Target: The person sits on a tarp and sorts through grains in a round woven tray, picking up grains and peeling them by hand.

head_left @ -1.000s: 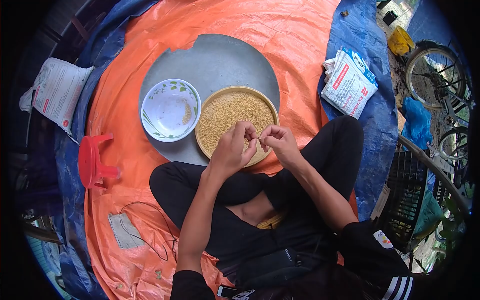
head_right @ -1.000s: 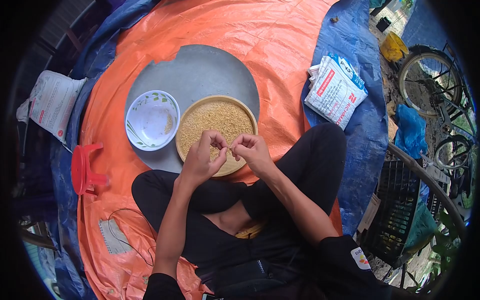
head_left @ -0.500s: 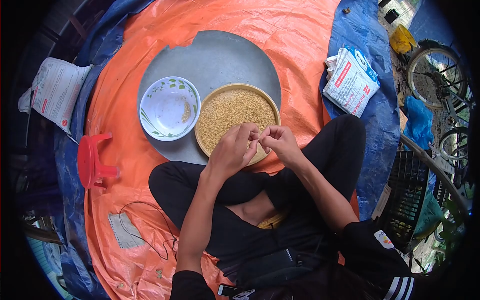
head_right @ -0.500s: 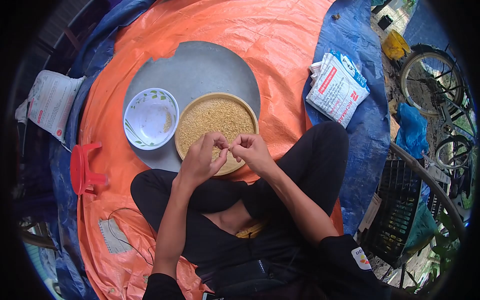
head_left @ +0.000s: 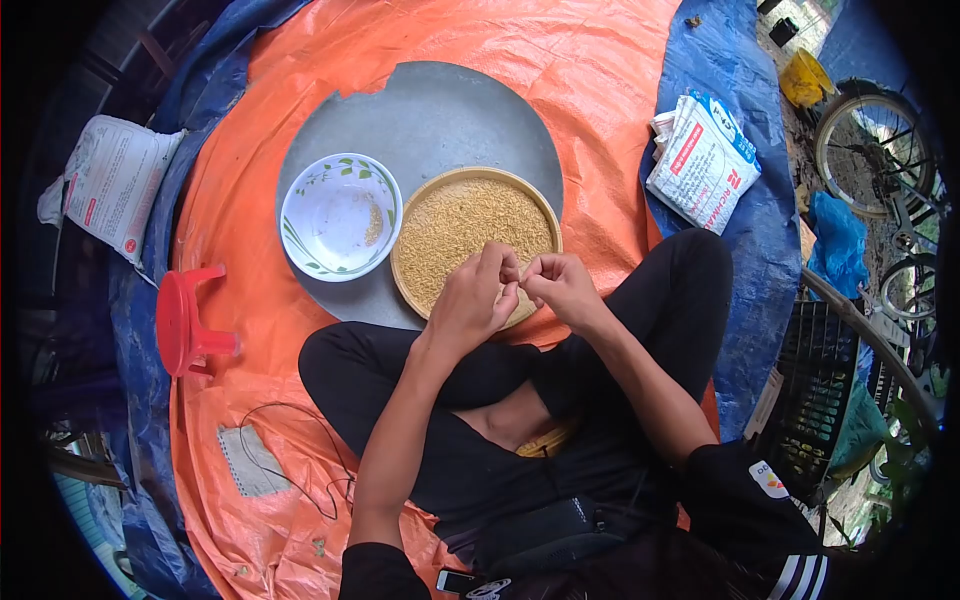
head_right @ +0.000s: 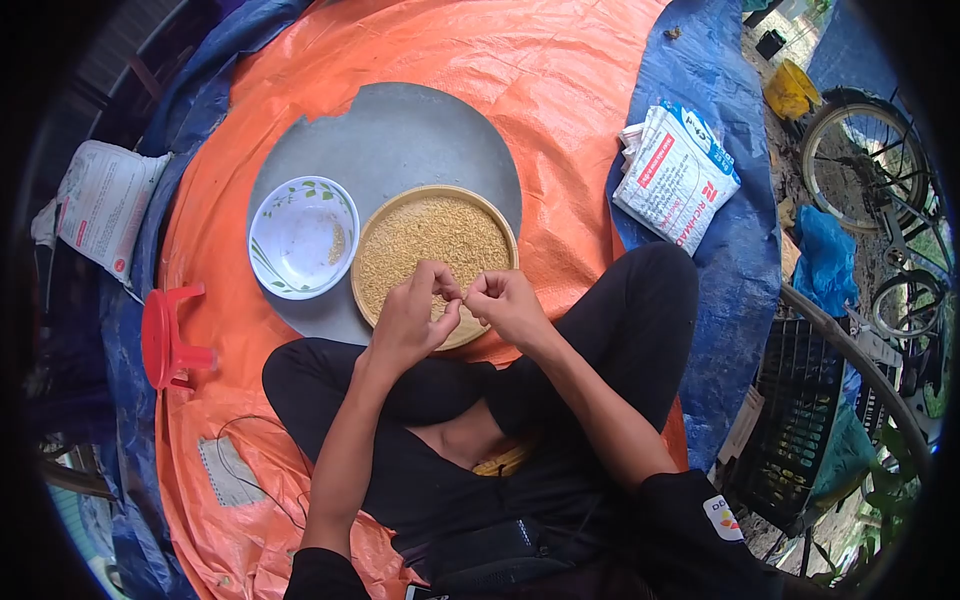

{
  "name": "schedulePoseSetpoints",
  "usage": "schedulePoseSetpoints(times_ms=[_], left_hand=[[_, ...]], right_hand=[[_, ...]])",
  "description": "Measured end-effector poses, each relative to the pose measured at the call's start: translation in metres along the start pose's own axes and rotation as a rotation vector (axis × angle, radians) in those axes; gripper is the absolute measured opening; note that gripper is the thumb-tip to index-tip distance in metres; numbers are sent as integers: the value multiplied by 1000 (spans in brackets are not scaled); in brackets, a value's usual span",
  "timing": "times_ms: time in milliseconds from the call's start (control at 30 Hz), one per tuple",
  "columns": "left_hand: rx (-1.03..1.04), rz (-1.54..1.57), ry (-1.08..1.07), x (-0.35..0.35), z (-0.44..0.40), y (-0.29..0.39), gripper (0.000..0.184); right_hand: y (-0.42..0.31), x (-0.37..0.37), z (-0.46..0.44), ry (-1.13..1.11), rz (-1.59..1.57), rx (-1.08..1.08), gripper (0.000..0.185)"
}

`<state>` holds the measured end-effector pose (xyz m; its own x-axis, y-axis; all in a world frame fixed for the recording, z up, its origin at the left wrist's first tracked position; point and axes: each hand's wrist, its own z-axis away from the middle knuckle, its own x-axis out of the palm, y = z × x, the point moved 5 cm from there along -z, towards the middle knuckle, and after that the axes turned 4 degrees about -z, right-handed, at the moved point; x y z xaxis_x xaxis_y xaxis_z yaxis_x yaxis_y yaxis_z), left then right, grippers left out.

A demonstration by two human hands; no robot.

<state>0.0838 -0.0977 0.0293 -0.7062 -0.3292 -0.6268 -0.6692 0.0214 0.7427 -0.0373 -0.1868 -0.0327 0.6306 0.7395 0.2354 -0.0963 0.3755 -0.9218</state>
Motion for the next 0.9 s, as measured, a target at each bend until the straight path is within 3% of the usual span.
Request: schedulePoseSetpoints(times_ms=[667,900], left_hand=[[-139,121,-44,5,0,-7,38],[-115,168,-12,-4,-1,-6,40]], right_hand=[[0,-2,3,22,140,-84,7],[-3,-4,-1,-65,39,-54,5]])
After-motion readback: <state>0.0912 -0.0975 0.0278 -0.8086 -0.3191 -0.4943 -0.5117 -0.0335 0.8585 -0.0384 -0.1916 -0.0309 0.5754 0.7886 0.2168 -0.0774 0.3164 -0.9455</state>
